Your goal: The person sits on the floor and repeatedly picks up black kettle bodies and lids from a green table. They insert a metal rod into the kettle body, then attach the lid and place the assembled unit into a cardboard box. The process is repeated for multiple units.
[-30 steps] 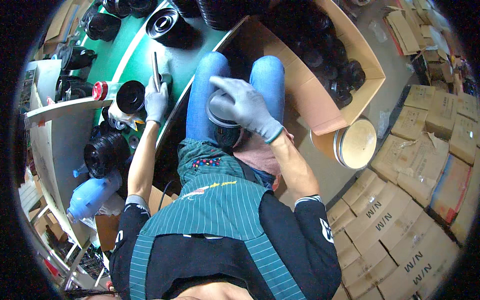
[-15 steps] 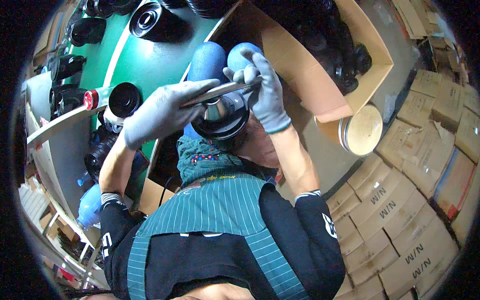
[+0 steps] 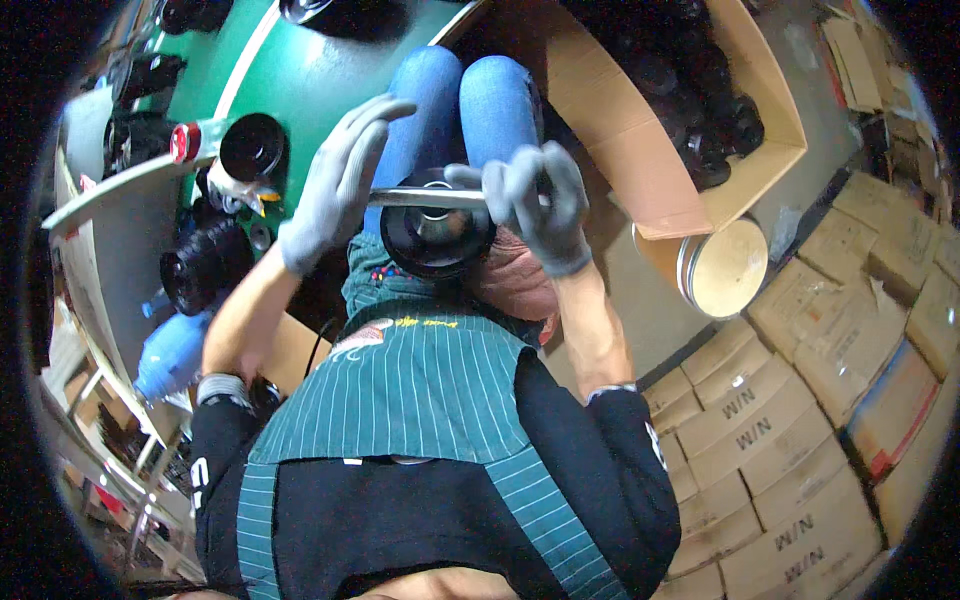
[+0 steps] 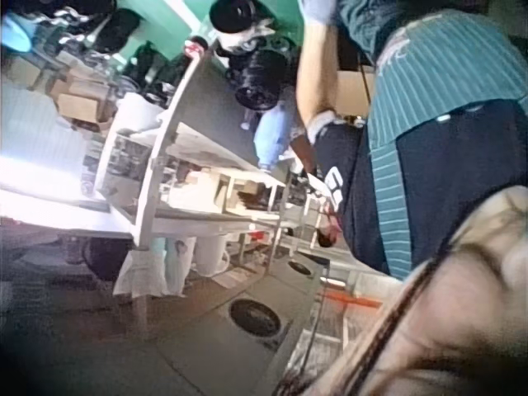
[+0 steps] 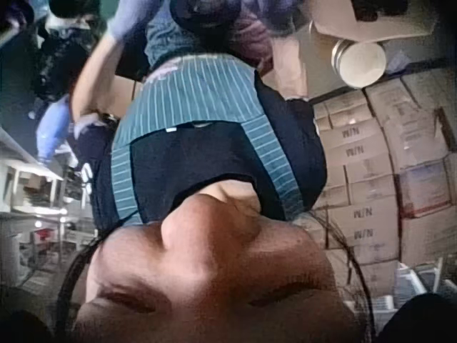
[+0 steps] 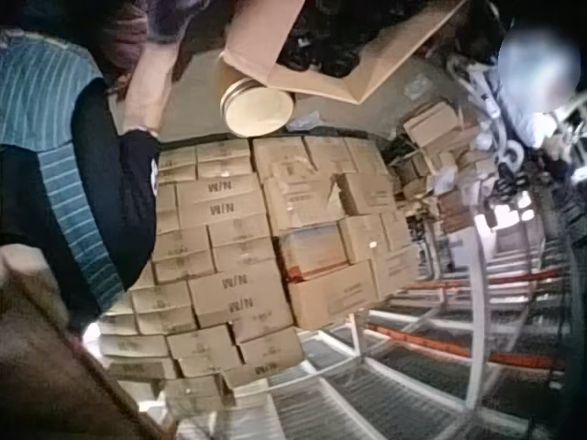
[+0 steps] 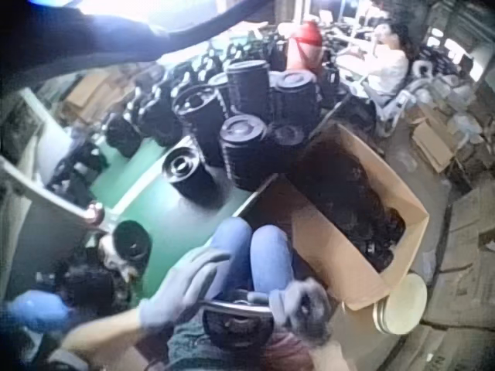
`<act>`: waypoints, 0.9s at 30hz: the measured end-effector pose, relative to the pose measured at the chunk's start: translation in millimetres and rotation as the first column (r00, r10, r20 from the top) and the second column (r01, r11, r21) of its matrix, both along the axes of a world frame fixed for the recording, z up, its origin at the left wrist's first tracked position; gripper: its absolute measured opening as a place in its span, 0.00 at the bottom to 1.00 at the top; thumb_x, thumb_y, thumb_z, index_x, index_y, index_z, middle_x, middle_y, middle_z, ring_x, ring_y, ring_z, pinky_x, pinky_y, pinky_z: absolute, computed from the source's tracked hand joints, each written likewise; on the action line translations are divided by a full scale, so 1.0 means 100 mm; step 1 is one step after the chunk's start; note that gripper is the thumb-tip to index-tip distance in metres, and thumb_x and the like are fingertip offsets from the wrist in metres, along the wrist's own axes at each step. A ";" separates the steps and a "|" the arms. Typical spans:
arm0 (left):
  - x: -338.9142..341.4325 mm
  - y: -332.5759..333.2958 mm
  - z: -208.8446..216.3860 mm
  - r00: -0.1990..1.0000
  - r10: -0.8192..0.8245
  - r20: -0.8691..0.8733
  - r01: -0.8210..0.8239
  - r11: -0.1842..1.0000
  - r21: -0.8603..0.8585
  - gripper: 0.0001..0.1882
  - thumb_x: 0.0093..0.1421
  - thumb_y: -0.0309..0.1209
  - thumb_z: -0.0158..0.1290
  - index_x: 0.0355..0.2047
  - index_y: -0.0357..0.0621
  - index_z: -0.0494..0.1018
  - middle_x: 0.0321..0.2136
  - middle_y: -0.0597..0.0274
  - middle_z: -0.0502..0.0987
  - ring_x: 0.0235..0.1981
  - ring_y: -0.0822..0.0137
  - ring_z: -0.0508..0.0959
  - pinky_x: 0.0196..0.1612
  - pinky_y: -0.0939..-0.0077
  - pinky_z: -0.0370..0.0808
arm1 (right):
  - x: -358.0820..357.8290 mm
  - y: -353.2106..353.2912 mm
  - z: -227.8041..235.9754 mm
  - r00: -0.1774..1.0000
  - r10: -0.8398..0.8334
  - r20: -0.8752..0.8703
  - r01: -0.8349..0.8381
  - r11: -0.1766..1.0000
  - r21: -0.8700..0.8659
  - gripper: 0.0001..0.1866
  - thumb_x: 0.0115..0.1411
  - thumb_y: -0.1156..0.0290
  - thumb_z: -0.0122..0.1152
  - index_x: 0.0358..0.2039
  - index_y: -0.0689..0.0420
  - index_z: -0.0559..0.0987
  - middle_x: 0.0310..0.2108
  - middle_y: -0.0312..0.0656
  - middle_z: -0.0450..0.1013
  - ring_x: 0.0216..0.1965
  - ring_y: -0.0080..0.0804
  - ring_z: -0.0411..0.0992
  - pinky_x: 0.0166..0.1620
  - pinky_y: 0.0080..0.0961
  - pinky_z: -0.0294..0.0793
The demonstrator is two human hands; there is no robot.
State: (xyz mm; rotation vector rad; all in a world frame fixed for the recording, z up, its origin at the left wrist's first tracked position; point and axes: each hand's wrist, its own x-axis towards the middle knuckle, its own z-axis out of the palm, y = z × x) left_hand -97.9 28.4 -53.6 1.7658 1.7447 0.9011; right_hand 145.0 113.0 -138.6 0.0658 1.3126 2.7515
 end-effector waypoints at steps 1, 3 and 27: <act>-0.07 0.09 -0.08 0.989 -0.007 0.147 0.009 1.000 -0.015 0.20 0.66 0.26 0.54 0.57 0.32 0.76 0.59 0.39 0.77 0.59 0.32 0.76 0.66 0.45 0.72 | 0.13 -0.16 0.09 0.983 0.144 -0.114 -0.177 0.910 -0.375 0.07 0.72 0.65 0.59 0.39 0.54 0.81 0.19 0.23 0.63 0.27 0.24 0.69 0.63 0.40 0.76; -0.19 0.39 -0.68 0.970 -0.207 -0.131 0.242 0.890 0.385 0.28 0.63 0.21 0.57 0.64 0.35 0.70 0.59 0.41 0.77 0.59 0.40 0.78 0.64 0.54 0.76 | 0.26 -0.39 0.43 0.882 0.103 -0.460 -0.459 -0.035 -0.888 0.06 0.67 0.67 0.64 0.32 0.50 0.81 0.20 0.24 0.65 0.25 0.26 0.69 0.58 0.42 0.75; 0.80 1.38 -0.71 0.525 -0.499 0.689 0.796 0.574 -0.191 0.21 0.76 0.42 0.54 0.57 0.39 0.82 0.35 0.60 0.86 0.30 0.72 0.82 0.37 0.73 0.81 | -0.77 -0.51 1.32 0.995 -0.099 -0.014 -0.100 -0.979 -0.179 0.26 0.67 0.43 0.62 0.20 0.50 0.77 0.11 0.40 0.70 0.17 0.39 0.75 0.29 0.40 0.73</act>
